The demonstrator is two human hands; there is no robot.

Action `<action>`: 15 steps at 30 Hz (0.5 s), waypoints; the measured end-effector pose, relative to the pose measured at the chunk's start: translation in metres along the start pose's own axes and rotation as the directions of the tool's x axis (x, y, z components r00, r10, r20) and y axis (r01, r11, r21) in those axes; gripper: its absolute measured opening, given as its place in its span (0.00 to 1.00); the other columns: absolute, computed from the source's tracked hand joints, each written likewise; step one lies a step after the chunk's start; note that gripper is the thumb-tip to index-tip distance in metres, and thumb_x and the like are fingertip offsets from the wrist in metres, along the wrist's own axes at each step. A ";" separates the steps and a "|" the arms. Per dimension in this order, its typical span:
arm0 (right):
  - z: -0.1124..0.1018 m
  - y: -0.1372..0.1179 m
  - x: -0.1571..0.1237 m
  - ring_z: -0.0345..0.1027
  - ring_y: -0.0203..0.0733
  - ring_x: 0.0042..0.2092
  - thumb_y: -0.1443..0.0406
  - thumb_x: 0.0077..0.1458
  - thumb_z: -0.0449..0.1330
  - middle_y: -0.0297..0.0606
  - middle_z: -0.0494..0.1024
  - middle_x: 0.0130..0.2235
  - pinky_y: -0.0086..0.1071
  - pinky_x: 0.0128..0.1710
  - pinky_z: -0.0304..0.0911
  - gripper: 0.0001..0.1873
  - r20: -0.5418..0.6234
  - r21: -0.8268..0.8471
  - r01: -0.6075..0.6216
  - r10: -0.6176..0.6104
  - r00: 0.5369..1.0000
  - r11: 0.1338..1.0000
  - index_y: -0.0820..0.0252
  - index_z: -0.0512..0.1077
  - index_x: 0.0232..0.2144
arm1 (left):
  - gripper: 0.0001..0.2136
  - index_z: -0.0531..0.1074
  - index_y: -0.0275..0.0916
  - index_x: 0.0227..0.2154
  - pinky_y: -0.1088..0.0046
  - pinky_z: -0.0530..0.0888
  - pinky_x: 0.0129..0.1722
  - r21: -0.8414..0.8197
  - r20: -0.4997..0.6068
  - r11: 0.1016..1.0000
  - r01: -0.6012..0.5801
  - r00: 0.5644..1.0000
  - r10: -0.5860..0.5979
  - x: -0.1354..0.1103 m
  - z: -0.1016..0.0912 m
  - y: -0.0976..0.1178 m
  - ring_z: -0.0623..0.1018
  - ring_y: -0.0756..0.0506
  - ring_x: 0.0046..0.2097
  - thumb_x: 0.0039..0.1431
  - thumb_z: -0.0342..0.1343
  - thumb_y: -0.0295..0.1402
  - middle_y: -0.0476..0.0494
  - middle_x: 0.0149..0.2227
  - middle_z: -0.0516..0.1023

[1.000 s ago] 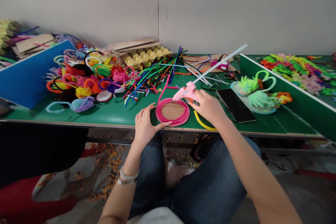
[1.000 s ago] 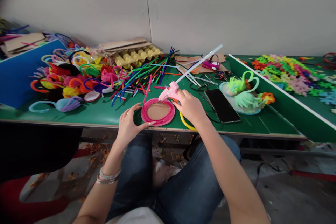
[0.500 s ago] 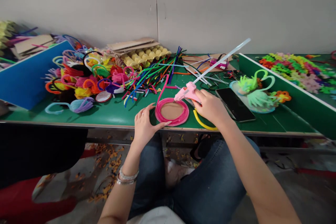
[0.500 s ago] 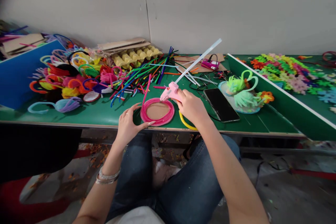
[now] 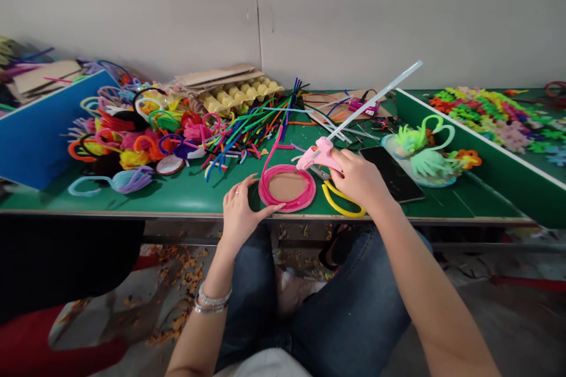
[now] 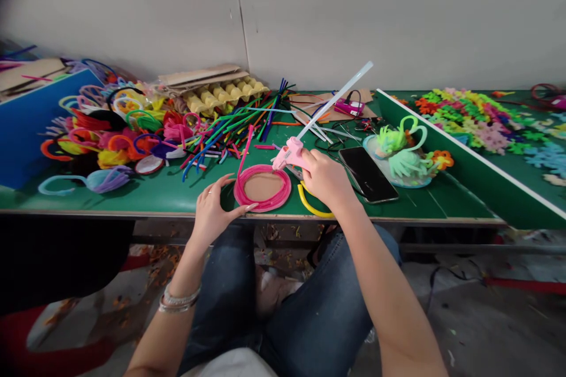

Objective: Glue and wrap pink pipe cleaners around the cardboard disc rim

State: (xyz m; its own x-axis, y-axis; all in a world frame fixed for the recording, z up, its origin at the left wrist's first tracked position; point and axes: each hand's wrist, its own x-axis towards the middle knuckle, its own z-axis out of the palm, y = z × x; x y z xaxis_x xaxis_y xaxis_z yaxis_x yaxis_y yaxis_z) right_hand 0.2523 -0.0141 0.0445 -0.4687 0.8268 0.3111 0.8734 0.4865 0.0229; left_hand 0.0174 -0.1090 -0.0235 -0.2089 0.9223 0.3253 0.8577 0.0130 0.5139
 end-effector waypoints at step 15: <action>-0.007 0.012 -0.006 0.68 0.42 0.38 0.69 0.51 0.51 0.41 0.75 0.39 0.31 0.28 0.53 0.19 -0.039 -0.049 -0.013 0.011 0.999 0.999 0.62 0.71 0.46 | 0.34 0.60 0.43 0.55 0.59 0.63 0.53 0.016 -0.033 0.999 -0.031 0.999 0.031 -0.001 0.003 -0.002 0.69 0.38 0.55 0.47 0.59 0.52 0.41 0.52 0.73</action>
State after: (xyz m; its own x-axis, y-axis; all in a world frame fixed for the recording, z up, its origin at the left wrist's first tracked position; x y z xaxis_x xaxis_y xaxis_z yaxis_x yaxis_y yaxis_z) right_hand 0.2663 -0.0156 0.0494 -0.4532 0.8205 0.3484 0.8850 0.4610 0.0655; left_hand 0.0170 -0.1087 -0.0269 -0.1976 0.9089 0.3672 0.8713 -0.0088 0.4906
